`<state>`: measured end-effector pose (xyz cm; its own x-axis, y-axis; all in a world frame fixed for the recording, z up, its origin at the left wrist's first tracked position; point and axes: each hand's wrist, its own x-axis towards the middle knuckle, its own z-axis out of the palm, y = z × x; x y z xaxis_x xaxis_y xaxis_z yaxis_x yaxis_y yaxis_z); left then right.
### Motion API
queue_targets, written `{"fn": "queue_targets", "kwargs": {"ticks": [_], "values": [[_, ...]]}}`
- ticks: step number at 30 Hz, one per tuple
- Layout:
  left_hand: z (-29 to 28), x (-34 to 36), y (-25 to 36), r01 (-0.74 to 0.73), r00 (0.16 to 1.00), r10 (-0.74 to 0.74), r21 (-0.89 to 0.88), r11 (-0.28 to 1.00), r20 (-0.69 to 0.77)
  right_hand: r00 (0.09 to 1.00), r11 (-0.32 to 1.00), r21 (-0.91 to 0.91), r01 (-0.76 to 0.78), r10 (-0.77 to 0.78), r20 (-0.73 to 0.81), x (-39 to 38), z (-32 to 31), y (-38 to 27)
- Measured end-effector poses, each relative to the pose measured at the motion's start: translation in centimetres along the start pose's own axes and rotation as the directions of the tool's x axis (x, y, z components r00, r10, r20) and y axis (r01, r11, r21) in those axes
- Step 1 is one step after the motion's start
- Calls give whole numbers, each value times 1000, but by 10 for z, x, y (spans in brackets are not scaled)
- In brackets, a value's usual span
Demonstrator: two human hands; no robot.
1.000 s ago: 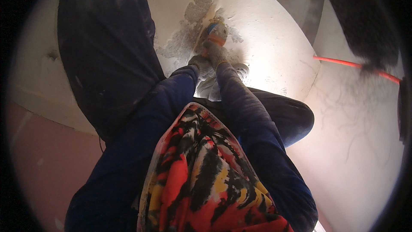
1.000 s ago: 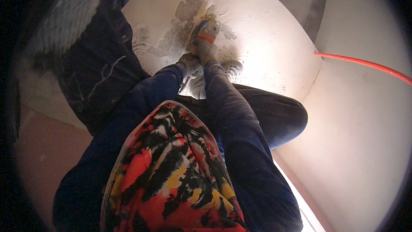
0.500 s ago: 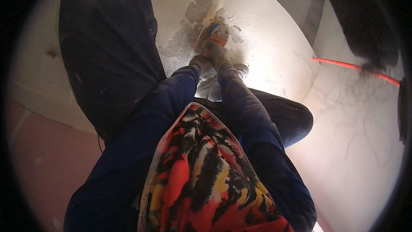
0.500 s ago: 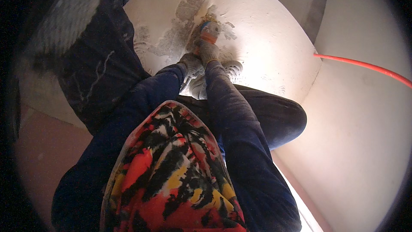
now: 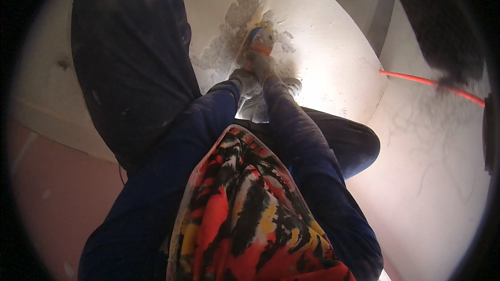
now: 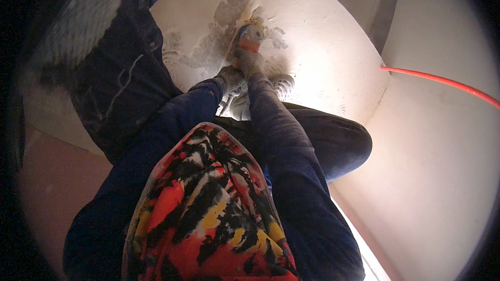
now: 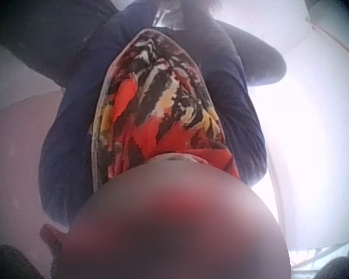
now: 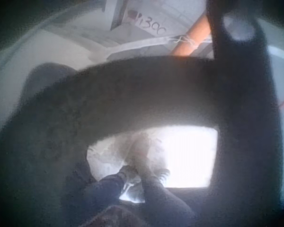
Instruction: The person kneels on a light-colored floor and uses an angle grinder to grind a patch of material. They hold the tool with both hands and move it back and forth over the same area, generating dust.
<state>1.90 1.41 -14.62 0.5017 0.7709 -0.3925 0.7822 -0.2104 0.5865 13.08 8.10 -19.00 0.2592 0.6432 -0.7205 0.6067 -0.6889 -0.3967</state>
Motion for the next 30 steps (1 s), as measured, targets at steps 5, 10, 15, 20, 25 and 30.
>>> {"fn": "queue_targets", "kwargs": {"ticks": [5,10,15,20,25,30], "values": [[-4,2,-2,29,992,-18,-80,996,127,977,955,-206,215,-208,57,-5,-2,1],[5,3,3,115,992,-121,-160,980,-33,997,988,151,-44,34,63,-15,-6,-15],[7,5,-6,-2,984,3,-11,1000,180,998,998,24,-57,57,36,-26,-12,-23],[1,7,-3,113,955,-86,-81,990,283,997,1000,23,-11,9,77,-41,-16,-28],[-3,3,-1,78,944,-49,-77,994,325,998,999,-27,47,-46,54,-48,-14,-34],[-1,6,0,165,941,-135,-71,984,309,997,999,-43,-7,10,74,-43,-15,-31]]}}
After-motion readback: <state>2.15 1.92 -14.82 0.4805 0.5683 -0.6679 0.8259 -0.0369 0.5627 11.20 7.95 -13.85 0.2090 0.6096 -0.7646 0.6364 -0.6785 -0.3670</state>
